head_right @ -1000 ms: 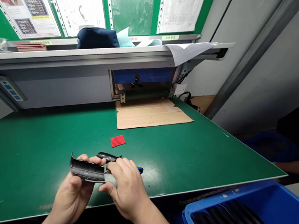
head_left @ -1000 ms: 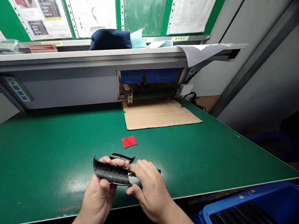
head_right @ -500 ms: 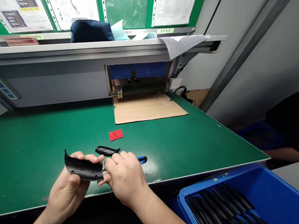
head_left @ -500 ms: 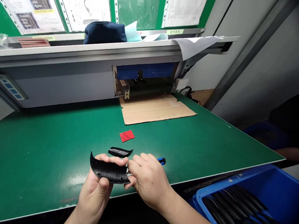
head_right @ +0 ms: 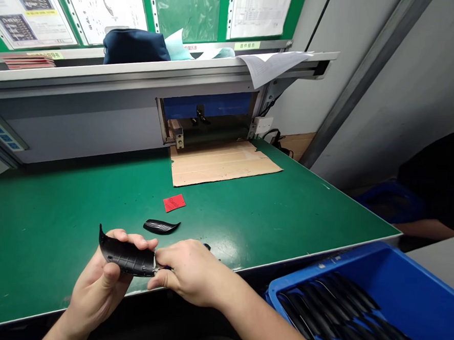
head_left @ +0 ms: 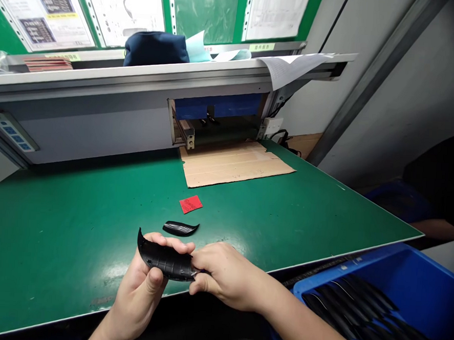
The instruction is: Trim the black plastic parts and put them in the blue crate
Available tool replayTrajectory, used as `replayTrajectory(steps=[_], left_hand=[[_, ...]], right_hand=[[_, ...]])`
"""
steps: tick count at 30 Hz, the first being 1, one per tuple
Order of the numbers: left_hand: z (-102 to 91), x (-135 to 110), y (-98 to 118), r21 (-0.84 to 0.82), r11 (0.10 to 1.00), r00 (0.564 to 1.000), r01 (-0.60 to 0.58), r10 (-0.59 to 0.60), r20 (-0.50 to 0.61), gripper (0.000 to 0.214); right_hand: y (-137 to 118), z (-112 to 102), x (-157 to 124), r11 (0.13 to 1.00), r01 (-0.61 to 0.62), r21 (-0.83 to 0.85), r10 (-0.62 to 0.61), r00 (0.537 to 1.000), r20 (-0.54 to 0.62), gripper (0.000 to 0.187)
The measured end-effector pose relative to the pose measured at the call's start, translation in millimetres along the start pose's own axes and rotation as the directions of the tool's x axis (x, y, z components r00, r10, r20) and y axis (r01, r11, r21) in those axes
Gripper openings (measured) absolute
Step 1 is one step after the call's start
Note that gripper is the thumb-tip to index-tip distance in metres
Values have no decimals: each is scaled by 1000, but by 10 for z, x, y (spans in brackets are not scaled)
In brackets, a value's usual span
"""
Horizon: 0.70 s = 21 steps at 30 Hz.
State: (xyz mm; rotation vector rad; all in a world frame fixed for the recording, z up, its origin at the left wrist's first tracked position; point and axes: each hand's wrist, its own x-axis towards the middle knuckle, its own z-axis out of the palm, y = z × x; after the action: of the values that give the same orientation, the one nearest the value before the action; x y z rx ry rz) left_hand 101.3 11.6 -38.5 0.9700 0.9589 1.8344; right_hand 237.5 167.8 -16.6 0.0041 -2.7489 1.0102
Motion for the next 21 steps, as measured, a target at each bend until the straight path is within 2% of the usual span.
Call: replayTrajectory(steps=[2, 4, 6, 7, 9, 10, 11, 12, 15, 17, 19, 21], left_hand=[[13, 41, 22, -24, 1000, 1000, 0, 0, 1, 32], [-7, 113, 84, 12, 999, 1000, -31, 31, 3, 30], [-54, 228, 177, 215, 975, 998, -56, 51, 33, 30], [-81, 304, 223, 396, 917, 998, -50, 28, 62, 30], [-132, 485, 274, 743, 669, 991, -28, -80, 109, 31], [-155, 583, 268, 843, 537, 983, -27, -137, 119, 32], [-179, 681, 238, 895, 445, 976, -32, -179, 124, 33], [-205, 773, 188, 914, 405, 971, -38, -203, 130, 34], [-307, 973, -9, 902, 433, 965, -10, -232, 122, 39], [-376, 1031, -99, 871, 490, 966, 33, -240, 99, 39], [-407, 1027, -126, 802, 592, 971, 79, -228, 72, 37], [-366, 958, -116, 675, 726, 981, 132, -193, 16, 34]], right_hand=[[42, -129, -31, 987, -51, 151, 40, 996, 75, 46], [134, -258, -63, 953, -82, 292, 58, 994, 89, 50], [283, -362, -83, 943, -99, 317, 103, 995, 5, 50], [378, -394, -87, 965, -125, 232, 146, 986, -75, 48], [592, -404, -80, 970, -236, -65, 210, 938, -276, 37], [702, -381, -74, 932, -298, -205, 211, 909, -360, 29], [809, -344, -68, 890, -341, -304, 198, 887, -416, 22], [907, -296, -65, 862, -359, -358, 179, 876, -448, 20], [1123, -168, -91, 849, -355, -390, 137, 863, -487, 28], [1199, -145, -137, 844, -356, -401, 109, 846, -522, 26], [1217, -166, -182, 844, -348, -408, 77, 831, -551, 21], [1164, -176, -194, 859, -295, -419, 10, 828, -561, 25]])
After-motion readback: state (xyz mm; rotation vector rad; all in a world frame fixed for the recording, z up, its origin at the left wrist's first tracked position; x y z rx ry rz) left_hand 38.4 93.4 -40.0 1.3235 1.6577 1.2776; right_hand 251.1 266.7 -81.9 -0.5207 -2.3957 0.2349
